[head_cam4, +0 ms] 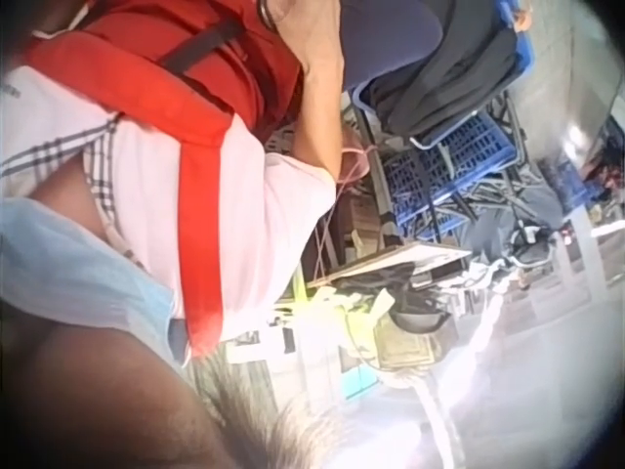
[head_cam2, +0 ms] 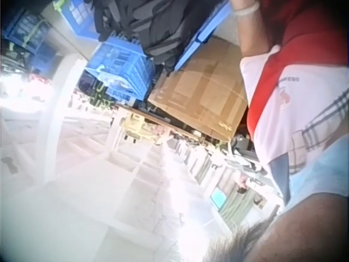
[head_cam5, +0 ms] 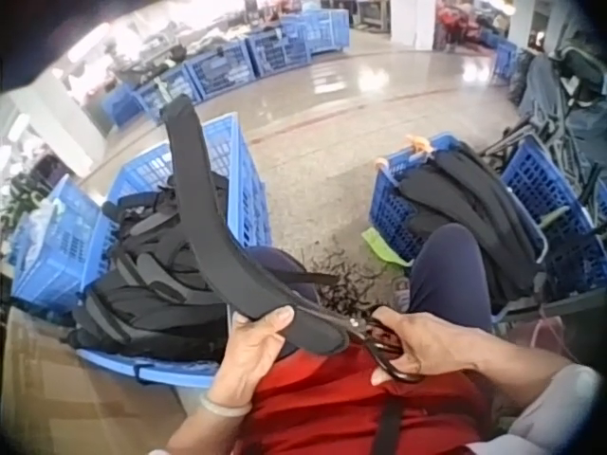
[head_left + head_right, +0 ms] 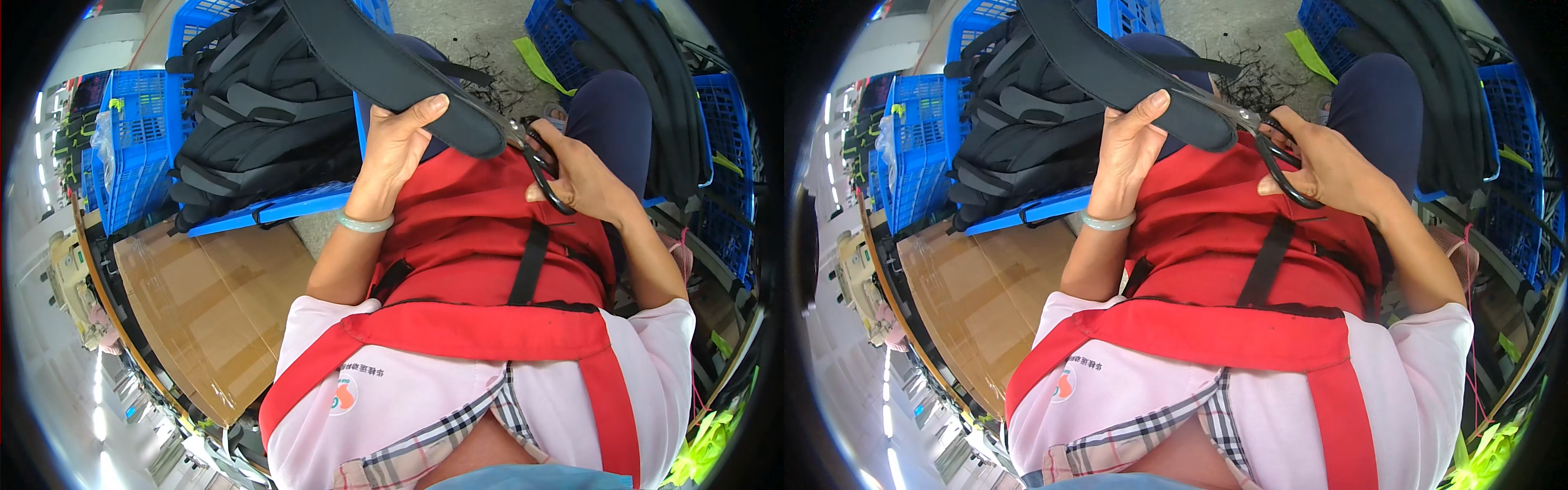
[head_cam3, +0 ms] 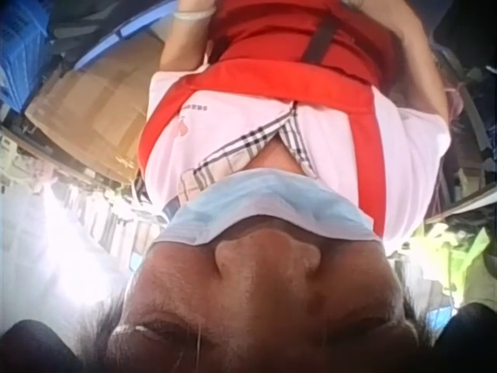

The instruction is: Trimming excess material from black fabric components using scissors in a manufacturing setting.

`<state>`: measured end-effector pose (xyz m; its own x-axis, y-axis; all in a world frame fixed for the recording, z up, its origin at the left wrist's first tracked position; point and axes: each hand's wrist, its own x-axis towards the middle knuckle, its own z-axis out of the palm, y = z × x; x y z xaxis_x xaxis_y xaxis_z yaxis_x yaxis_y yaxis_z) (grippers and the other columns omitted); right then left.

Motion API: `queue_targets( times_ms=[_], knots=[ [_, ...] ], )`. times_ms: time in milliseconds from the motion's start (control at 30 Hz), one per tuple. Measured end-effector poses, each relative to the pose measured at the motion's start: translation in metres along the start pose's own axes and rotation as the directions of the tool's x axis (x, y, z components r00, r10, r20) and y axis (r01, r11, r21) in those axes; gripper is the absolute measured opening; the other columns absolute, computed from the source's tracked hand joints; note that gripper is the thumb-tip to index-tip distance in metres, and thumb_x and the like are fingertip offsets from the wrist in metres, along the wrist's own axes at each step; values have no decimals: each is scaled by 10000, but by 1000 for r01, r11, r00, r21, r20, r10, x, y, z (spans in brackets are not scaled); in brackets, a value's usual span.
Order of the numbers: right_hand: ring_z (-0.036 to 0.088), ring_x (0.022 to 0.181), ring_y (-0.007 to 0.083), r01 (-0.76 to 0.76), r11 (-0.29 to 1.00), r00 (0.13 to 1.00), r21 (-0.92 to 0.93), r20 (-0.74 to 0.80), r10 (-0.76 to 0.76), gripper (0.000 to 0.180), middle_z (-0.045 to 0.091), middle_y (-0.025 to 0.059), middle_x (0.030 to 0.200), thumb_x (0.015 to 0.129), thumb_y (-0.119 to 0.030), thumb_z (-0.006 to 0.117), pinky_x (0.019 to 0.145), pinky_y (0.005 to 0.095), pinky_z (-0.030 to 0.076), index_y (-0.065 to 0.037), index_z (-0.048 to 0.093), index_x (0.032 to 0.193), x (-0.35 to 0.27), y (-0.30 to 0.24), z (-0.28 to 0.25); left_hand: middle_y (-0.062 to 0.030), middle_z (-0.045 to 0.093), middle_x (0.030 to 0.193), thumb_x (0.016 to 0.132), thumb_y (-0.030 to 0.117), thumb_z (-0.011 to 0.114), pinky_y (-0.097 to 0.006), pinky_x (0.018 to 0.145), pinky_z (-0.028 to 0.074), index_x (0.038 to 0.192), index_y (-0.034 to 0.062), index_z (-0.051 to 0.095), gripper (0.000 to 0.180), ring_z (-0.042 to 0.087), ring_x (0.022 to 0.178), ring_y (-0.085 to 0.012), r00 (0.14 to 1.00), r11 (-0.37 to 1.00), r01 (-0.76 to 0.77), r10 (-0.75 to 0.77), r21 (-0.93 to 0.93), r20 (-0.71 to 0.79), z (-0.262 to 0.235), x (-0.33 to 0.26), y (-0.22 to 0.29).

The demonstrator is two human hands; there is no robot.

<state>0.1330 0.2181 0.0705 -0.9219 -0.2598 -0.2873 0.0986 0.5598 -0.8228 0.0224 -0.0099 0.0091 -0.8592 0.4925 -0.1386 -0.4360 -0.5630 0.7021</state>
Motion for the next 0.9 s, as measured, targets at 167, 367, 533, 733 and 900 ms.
queue_targets(
  times_ms=[167,367,533,733,900],
  knots=[
    [380,654,272,-57,998,998,8,-26,57,588,470,165,723,772,-440,765,639,369,436,23,458,964,-3,4,3,-62,693,936,802,-83,693,-324,848,550,962,49,673,209,672,893,-176,1000,997,11,-13,-73,-27,3,-2,1],
    [382,645,310,-89,996,995,30,-30,90,577,479,181,714,786,-462,742,612,377,420,21,475,951,-1,7,10,-63,696,941,802,-84,693,-324,846,549,955,49,683,203,673,892,-173,1000,1000,0,0,-17,9,0,-3,2],
    [372,641,334,-121,992,992,-24,-20,121,576,470,196,705,793,-482,725,604,386,412,21,467,906,3,8,14,-62,694,954,810,-85,685,-322,844,547,977,50,677,215,670,890,-171,1000,999,-16,16,-31,6,0,-3,0],
    [500,706,418,-52,998,999,-29,-18,51,678,505,214,739,745,-516,756,672,419,439,18,420,993,2,5,11,-59,688,959,806,-94,684,-327,840,551,987,47,667,230,665,894,-175,999,999,-22,21,34,25,0,-5,-3],
    [501,815,497,-19,1000,998,-12,63,20,717,546,263,820,701,-484,803,735,439,456,17,401,1018,7,0,8,-62,686,957,811,-105,674,-323,834,552,985,40,664,227,664,891,-175,999,999,36,-36,-29,9,2,-9,-7]
  ],
)
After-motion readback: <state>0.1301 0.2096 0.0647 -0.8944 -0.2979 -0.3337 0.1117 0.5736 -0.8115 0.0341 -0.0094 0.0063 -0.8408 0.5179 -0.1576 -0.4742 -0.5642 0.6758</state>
